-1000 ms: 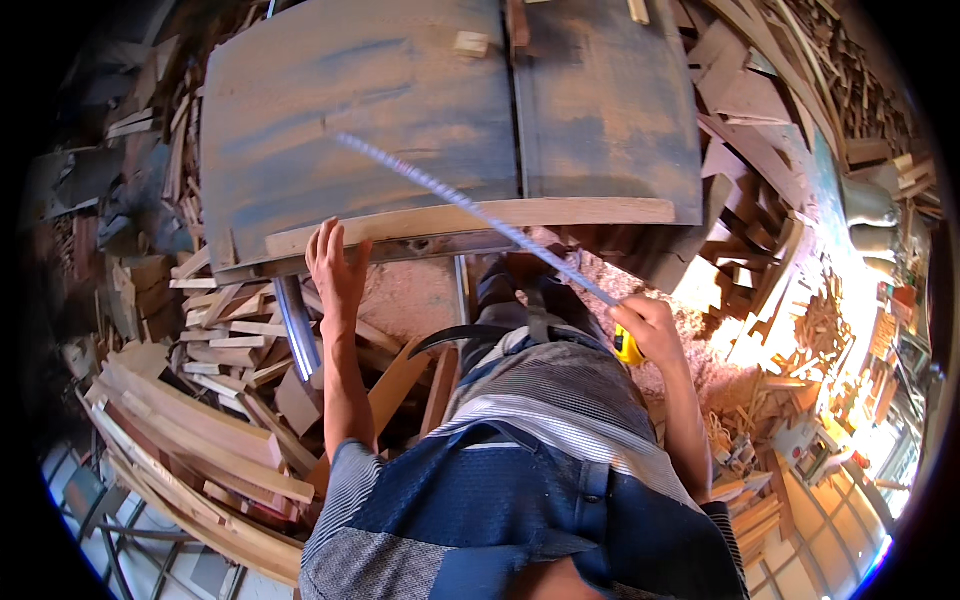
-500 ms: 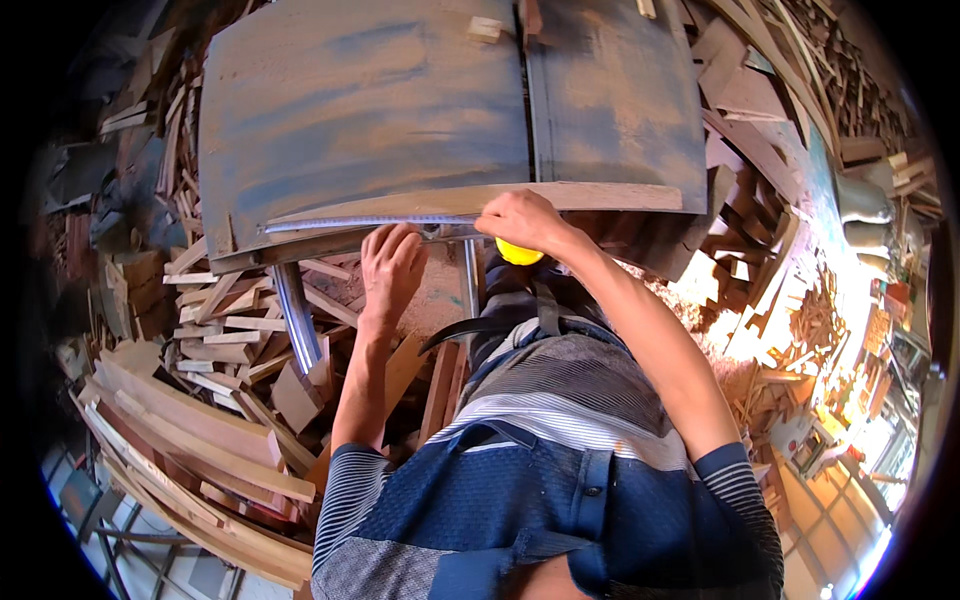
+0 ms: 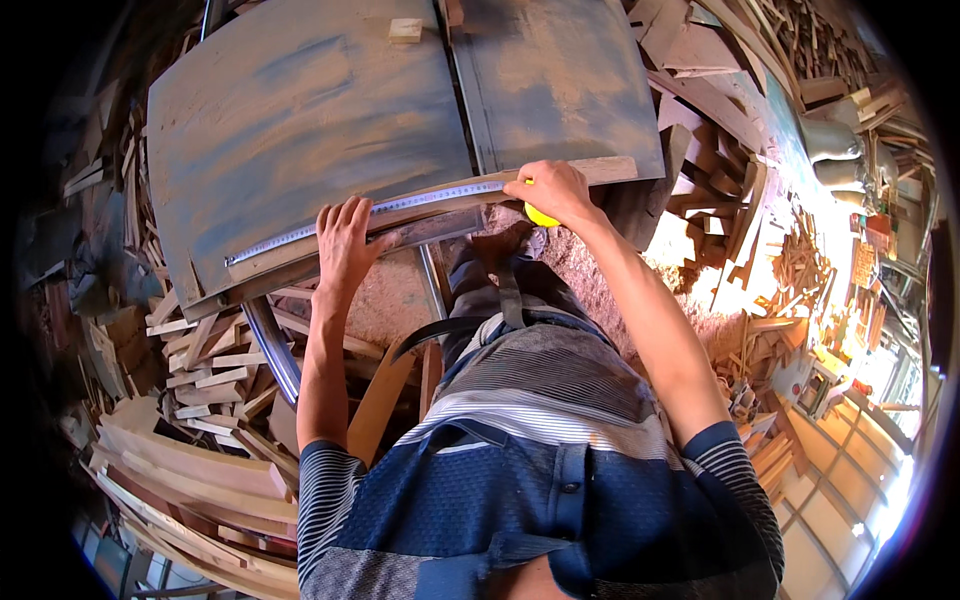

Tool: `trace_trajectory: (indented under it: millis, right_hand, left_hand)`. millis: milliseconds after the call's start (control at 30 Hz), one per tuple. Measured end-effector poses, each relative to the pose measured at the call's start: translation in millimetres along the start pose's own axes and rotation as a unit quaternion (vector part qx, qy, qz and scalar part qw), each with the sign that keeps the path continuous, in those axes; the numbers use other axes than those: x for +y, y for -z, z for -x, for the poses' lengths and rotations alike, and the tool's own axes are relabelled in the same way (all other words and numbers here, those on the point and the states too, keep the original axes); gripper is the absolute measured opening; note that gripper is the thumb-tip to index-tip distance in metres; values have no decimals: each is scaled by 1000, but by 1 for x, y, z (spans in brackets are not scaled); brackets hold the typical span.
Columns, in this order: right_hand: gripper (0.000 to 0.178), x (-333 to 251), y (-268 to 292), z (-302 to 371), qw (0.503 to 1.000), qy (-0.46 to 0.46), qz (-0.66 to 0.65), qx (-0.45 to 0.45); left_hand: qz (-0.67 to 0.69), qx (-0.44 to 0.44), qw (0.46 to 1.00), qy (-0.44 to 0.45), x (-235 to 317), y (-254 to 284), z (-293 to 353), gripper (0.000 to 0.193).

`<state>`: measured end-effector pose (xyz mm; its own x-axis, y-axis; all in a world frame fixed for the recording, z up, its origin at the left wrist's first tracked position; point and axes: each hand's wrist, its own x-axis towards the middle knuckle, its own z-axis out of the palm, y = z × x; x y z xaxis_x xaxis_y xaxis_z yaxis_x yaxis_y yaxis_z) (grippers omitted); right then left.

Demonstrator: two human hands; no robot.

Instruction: The person measures several pieces of lumber using a tape measure, sometimes placing the wood on a table saw to assist the measurement.

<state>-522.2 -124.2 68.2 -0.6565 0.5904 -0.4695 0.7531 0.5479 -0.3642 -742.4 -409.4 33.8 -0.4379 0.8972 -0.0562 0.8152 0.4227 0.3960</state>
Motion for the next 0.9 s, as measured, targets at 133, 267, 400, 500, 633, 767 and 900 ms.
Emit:
trace_trajectory:
  millis: [133,267,400,500,633,767,900]
  right_hand:
    - [36,14,8,3,999,-23,16,27]
    - [35,27,15,7,998,-53,-1,34]
    - [37,41,15,11,996,-65,8,56]
    - [37,45,21,13,995,-76,6,64]
    - [36,51,26,15,994,-89,7,67]
    - [36,54,24,14,992,-103,8,69]
    - [36,53,24,16,991,-109,6,73]
  left_hand:
    - [6,9,1000,-16,-2,-9,-2,66]
    - [7,4,1000,-17,1,-6,-3,64]
    - [5,-4,1000,-27,6,-3,-9,61]
    - [20,-23,998,-51,7,-5,-15,59]
    - [19,-27,998,-50,11,-4,-18,58]
    - [29,-36,997,-57,13,-1,-23,59]
    - [43,-75,995,-54,16,8,-30,59]
